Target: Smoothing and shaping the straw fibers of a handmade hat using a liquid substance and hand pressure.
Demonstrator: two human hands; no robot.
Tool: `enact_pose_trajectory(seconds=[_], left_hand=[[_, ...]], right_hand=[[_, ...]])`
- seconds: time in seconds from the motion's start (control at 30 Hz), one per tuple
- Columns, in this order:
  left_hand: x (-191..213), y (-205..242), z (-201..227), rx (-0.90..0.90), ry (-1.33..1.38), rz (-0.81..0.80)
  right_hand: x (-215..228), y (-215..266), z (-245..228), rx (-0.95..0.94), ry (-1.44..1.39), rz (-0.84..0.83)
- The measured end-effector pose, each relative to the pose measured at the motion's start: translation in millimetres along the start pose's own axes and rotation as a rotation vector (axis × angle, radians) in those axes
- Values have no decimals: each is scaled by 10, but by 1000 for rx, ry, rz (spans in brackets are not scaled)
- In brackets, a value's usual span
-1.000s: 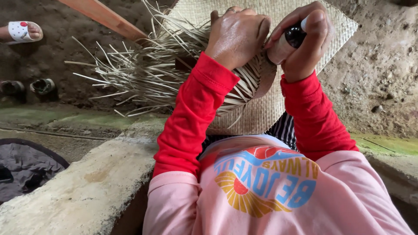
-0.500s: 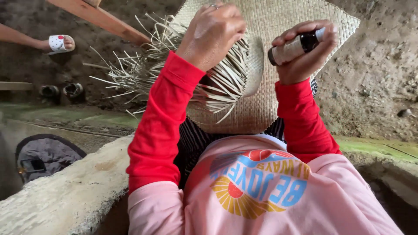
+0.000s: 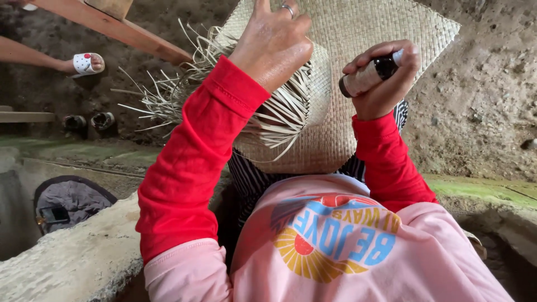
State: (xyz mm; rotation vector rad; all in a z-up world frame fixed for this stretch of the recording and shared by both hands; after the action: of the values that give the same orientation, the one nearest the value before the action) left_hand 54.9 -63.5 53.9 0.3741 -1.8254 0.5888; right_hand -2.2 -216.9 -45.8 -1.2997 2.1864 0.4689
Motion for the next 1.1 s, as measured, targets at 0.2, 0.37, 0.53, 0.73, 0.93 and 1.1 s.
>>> enact_pose_trajectory(seconds=[0.2,0.37,0.53,0.73,0.93,1.1], left_hand=[[-79,132,-21,-45,-18,123],[-52,120,-47,-20,3,38],[78,38,17,-94,-83,129],[286,65,136,3,-146,425],[-12,157,66,230,23,391],[-119,224,-17,334,263,349]], right_hand=[[-324,158,-318,202,36,-162],[-514,286,-395,403,259,-345],[-426,246,-322,276,188,-266],[-377,247,-324,292,211,-257],[-319,241,-288,220,168,-225],[-271,239,-233,155,154,-207]])
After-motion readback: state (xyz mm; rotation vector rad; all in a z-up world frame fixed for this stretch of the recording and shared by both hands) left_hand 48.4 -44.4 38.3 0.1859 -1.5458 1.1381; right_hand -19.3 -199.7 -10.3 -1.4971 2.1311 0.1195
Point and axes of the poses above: each hand's wrist, its own y-axis away from the middle knuckle, its own x-axis out of the back of the hand, z = x × y, the point moved 8 cm from there along -y, towards the middle knuckle, and after that the axes turned 5 degrees about z, right-handed, at the moved point
